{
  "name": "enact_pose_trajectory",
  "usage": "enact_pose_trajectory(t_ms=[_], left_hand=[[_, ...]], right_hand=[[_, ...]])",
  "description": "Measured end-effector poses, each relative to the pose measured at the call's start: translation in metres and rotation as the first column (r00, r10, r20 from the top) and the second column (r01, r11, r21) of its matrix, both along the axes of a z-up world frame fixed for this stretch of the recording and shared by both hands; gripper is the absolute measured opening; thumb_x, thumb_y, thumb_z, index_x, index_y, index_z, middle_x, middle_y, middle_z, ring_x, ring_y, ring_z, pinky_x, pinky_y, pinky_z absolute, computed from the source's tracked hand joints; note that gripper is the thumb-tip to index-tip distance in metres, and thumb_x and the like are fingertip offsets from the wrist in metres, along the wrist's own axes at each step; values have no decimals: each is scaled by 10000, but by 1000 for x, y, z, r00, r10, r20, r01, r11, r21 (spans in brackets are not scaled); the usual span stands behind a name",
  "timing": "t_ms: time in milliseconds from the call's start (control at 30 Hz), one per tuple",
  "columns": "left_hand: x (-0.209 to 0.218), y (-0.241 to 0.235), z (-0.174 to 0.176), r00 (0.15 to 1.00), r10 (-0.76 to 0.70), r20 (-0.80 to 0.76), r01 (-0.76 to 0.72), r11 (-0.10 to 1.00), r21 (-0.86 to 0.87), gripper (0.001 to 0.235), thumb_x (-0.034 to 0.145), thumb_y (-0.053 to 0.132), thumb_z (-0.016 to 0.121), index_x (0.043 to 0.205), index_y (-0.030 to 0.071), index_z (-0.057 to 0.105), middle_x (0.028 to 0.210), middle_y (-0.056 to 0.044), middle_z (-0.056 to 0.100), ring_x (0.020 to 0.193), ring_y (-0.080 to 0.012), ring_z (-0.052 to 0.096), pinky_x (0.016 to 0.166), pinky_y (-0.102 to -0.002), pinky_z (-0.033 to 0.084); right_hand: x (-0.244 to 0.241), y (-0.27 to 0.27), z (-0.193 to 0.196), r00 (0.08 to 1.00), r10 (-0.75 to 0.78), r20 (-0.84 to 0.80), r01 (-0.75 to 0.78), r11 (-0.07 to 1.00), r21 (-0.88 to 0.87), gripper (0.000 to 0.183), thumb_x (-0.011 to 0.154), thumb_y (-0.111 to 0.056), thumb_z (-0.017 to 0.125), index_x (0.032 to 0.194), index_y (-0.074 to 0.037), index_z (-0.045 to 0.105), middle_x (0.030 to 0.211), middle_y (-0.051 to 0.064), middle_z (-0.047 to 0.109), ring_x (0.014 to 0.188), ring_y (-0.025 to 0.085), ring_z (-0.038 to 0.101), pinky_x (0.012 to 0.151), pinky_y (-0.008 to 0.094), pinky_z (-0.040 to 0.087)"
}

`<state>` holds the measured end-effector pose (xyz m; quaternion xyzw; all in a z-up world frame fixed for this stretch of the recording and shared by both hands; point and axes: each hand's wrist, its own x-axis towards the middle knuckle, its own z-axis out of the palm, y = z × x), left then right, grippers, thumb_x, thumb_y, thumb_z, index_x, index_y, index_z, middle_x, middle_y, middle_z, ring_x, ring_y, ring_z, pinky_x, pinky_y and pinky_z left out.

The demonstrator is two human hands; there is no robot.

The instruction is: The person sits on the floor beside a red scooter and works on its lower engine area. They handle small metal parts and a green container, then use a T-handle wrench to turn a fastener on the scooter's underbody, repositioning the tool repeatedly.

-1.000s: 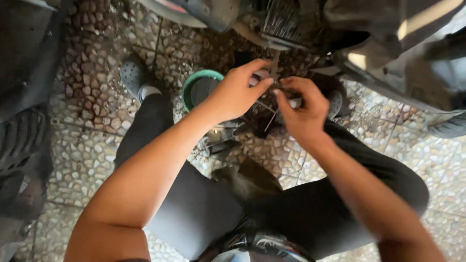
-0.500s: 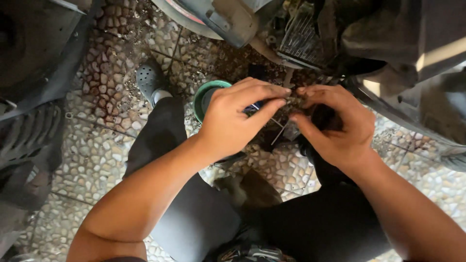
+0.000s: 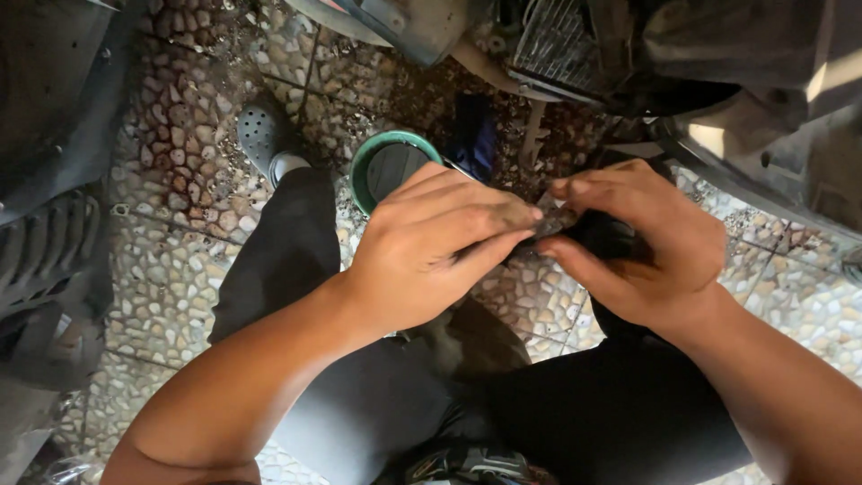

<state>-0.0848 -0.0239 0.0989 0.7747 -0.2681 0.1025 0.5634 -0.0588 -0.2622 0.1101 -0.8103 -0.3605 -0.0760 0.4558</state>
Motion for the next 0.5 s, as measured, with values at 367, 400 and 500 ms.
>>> enact_pose_trajectory(t_ms=[367,400,500], left_hand=[[-4,1,0,1000,-1,23,0,1000,13,128,947,21,819,1047,41,741,1128,-49,763,1012,-180,746,838,-287,521],[-4,1,0,1000,-2,12,1,1000,7,134,945,21,822,1052,40,744,1128,-48,762,1013,-177,745,834,-286,520],[-5,1,0,1000,-3,1,3,1000,1,139,945,19,823,1059,42,746,1137,-45,759,1022,-175,744,833,-283,522]], right_hand=[[1,3,-1,996,32,82,-32,999,-3,256,811,71,806,1005,78,638,993,228,700,914,307,744,788,377,598],[1,3,-1,997,29,64,-30,1000,4,256,802,69,802,998,82,637,993,236,695,910,310,743,780,376,596],[0,3,0,999,24,45,-24,1000,15,257,792,67,801,987,85,634,983,241,691,911,312,742,776,377,600]])
